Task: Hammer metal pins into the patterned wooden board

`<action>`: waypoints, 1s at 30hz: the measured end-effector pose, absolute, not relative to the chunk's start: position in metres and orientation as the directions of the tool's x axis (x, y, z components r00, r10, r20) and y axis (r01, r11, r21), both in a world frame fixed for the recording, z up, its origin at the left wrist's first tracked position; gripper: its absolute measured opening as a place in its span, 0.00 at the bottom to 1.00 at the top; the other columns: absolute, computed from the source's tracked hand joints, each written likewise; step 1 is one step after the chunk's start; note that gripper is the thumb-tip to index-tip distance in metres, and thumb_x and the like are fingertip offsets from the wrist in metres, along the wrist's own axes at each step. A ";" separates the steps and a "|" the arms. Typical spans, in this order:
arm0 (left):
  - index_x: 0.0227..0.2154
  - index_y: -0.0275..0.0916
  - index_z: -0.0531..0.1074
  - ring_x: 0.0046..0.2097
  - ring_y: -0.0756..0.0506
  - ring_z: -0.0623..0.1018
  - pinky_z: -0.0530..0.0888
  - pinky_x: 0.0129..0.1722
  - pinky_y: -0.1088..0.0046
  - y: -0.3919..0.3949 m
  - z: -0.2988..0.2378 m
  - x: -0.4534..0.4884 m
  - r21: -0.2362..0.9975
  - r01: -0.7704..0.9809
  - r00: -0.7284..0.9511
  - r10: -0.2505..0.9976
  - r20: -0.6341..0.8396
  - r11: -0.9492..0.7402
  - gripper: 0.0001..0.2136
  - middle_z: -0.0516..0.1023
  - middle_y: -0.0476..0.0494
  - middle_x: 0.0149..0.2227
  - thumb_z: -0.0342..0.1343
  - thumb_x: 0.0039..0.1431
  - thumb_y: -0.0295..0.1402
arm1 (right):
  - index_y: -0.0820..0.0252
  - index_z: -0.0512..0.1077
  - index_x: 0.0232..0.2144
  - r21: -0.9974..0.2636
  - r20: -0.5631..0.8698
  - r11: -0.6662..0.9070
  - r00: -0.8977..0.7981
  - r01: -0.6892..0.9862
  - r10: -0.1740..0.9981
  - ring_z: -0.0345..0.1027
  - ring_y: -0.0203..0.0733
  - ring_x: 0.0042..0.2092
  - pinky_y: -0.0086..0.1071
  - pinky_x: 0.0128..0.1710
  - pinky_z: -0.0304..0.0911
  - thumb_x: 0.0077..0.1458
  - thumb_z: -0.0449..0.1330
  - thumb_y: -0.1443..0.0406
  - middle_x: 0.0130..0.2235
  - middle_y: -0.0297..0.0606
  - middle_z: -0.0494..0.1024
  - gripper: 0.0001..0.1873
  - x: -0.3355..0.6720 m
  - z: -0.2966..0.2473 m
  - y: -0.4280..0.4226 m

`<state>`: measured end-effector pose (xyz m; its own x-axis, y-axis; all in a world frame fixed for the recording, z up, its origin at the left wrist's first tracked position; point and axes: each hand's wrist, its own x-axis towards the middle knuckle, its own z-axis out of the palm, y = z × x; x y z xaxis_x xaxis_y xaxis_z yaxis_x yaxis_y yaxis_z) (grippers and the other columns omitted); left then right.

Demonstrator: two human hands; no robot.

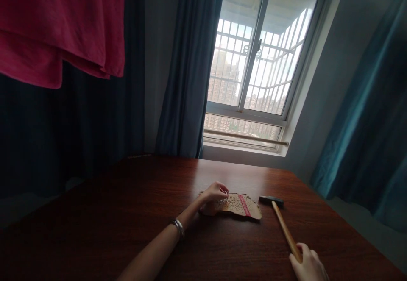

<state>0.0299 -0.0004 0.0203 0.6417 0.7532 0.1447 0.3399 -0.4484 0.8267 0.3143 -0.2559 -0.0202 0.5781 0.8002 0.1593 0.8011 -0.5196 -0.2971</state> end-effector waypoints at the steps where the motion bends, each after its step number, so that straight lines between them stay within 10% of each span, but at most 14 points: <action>1: 0.36 0.31 0.75 0.34 0.46 0.73 0.66 0.28 0.76 0.001 0.024 0.028 0.830 0.333 0.641 0.753 0.149 -0.448 0.19 0.77 0.42 0.31 0.59 0.39 0.36 | 0.66 0.66 0.41 -0.292 0.163 -0.524 0.581 0.800 0.797 0.69 0.54 0.38 0.41 0.39 0.61 0.49 0.45 0.59 0.37 0.52 0.73 0.22 0.314 -0.022 -0.256; 13: 0.33 0.30 0.76 0.29 0.48 0.72 0.65 0.27 0.77 -0.016 0.126 -0.037 0.744 0.423 0.665 0.735 0.133 -0.517 0.18 0.76 0.42 0.26 0.54 0.45 0.40 | 0.63 0.66 0.44 -0.485 0.198 -0.416 0.560 0.769 0.805 0.66 0.54 0.42 0.43 0.45 0.59 0.47 0.47 0.48 0.39 0.49 0.72 0.30 0.328 -0.039 -0.261; 24: 0.20 0.39 0.75 0.26 0.47 0.71 0.61 0.23 0.76 -0.053 0.081 -0.114 0.383 0.883 0.378 0.896 -0.234 -0.272 0.09 0.76 0.47 0.23 0.56 0.30 0.30 | 0.60 0.70 0.39 -0.735 0.166 -0.275 0.558 0.620 0.813 0.68 0.48 0.37 0.37 0.40 0.62 0.43 0.51 0.46 0.35 0.43 0.74 0.29 0.340 -0.042 -0.270; 30: 0.21 0.40 0.73 0.29 0.46 0.73 0.62 0.25 0.76 -0.066 0.070 -0.115 0.284 0.901 0.380 0.913 -0.147 -0.329 0.09 0.76 0.47 0.28 0.54 0.31 0.27 | 0.59 0.70 0.38 -0.724 0.176 -0.266 0.544 0.636 0.821 0.67 0.48 0.39 0.37 0.41 0.61 0.44 0.52 0.49 0.37 0.42 0.74 0.25 0.342 -0.046 -0.271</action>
<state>-0.1150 -0.0656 0.0701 0.3801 0.9132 -0.1471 0.9006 -0.3291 0.2838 0.3418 -0.2708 -0.0455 0.5437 0.8207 0.1755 0.6359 -0.2664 -0.7243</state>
